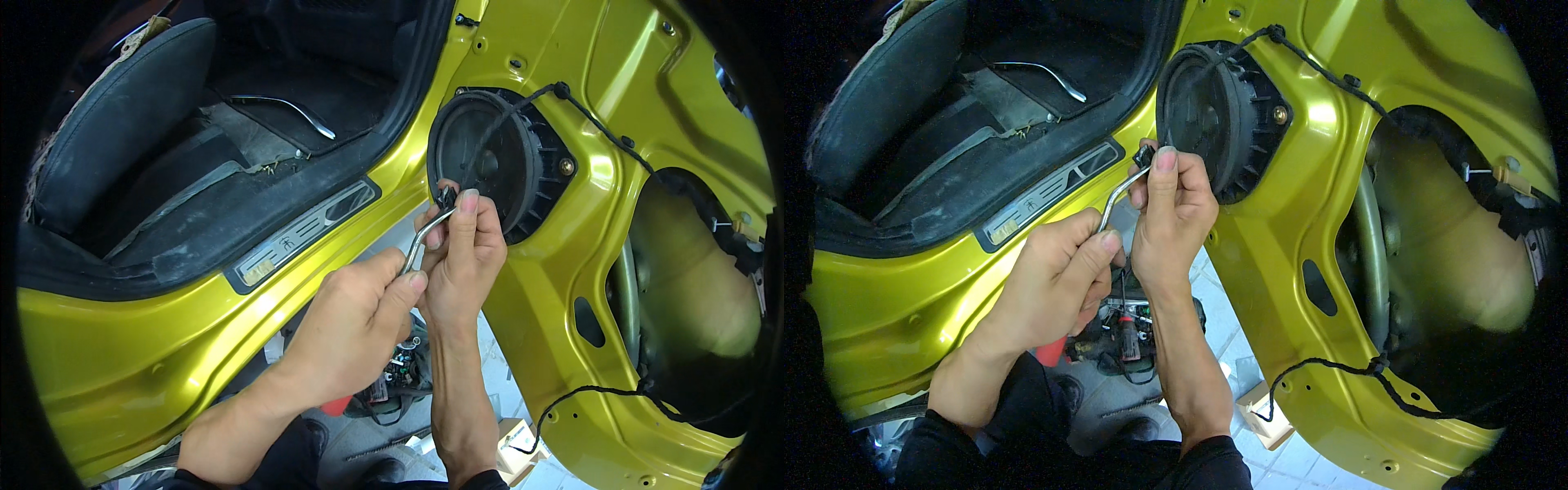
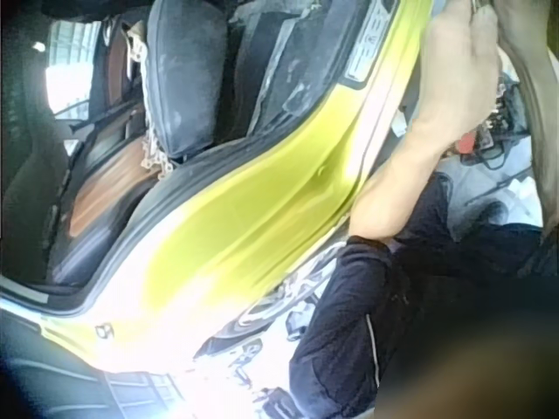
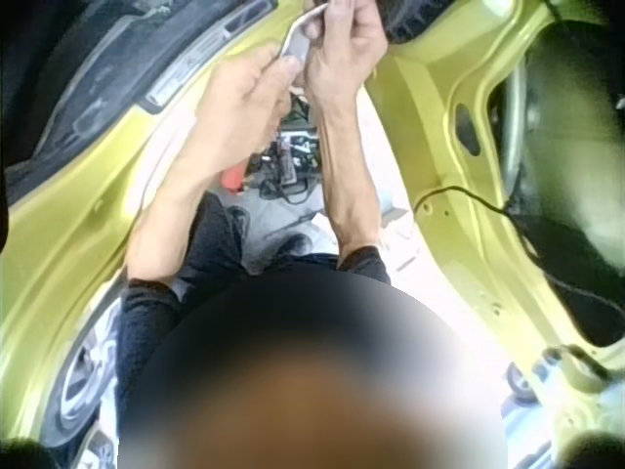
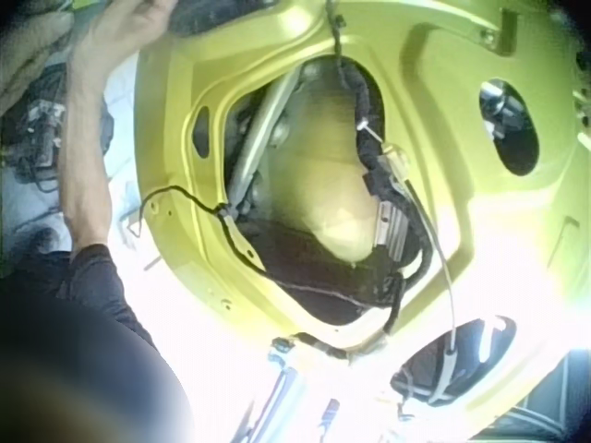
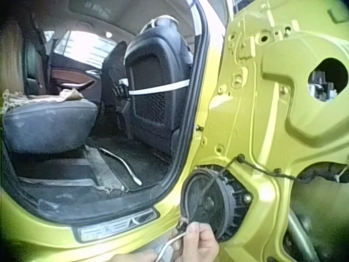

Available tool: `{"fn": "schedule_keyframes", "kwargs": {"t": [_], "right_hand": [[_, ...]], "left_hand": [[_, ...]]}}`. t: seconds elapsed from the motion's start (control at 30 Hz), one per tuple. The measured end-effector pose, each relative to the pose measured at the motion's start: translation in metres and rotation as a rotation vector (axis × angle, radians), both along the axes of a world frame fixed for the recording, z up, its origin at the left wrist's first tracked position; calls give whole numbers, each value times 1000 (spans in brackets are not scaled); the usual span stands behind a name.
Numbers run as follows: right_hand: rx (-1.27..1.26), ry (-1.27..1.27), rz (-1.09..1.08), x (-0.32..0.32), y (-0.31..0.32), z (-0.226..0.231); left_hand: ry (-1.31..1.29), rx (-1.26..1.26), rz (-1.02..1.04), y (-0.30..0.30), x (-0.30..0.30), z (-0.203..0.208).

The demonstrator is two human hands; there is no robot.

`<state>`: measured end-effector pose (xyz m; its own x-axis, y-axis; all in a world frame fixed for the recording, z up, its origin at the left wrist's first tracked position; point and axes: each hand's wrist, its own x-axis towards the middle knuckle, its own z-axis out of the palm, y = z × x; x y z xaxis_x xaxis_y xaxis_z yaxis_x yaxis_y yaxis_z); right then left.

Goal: The person installs a car speaker into the door panel of a yellow vehicle. They position the speaker, secure it with screws using a power drill, and connect the wiring harness to the speaker terminals.

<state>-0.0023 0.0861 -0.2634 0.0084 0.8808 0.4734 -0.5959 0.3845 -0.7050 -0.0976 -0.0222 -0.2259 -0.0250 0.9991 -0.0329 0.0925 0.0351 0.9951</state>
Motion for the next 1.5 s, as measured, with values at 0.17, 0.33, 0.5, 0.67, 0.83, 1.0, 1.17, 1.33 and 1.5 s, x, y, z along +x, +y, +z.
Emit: {"fn": "schedule_keyframes", "kwargs": {"t": [0.17, 0.33, 0.5, 0.67, 0.83, 1.0, 1.17, 1.33, 1.5], "right_hand": [[38, -44, 33, 4, 4, 3], [8, -39, -29, 0, 1, -1], [15, -87, -120, -3, 0, -4], [86, -192, -171, 5, 5, -4], [100, -195, -133, 7, 8, -3], [68, -246, -140, 9, 5, -1], [52, -253, -152, 9, 2, -2], [56, -241, -145, 9, 3, -2], [-20, -185, -87, 9, -1, 1]], "left_hand": [[559, 389, 176, 4, -1, -6], [462, 387, 144, 7, -5, -8], [-362, -38, -88, 1, -3, 4], [-330, -103, -86, 6, -9, 6], [506, 476, 183, 14, -4, -12], [727, 494, 206, 10, -12, -14], [864, 544, 228, 8, -15, -4], [999, 597, 299, 4, -14, 2], [866, 496, 199, 4, -19, 6]]}}
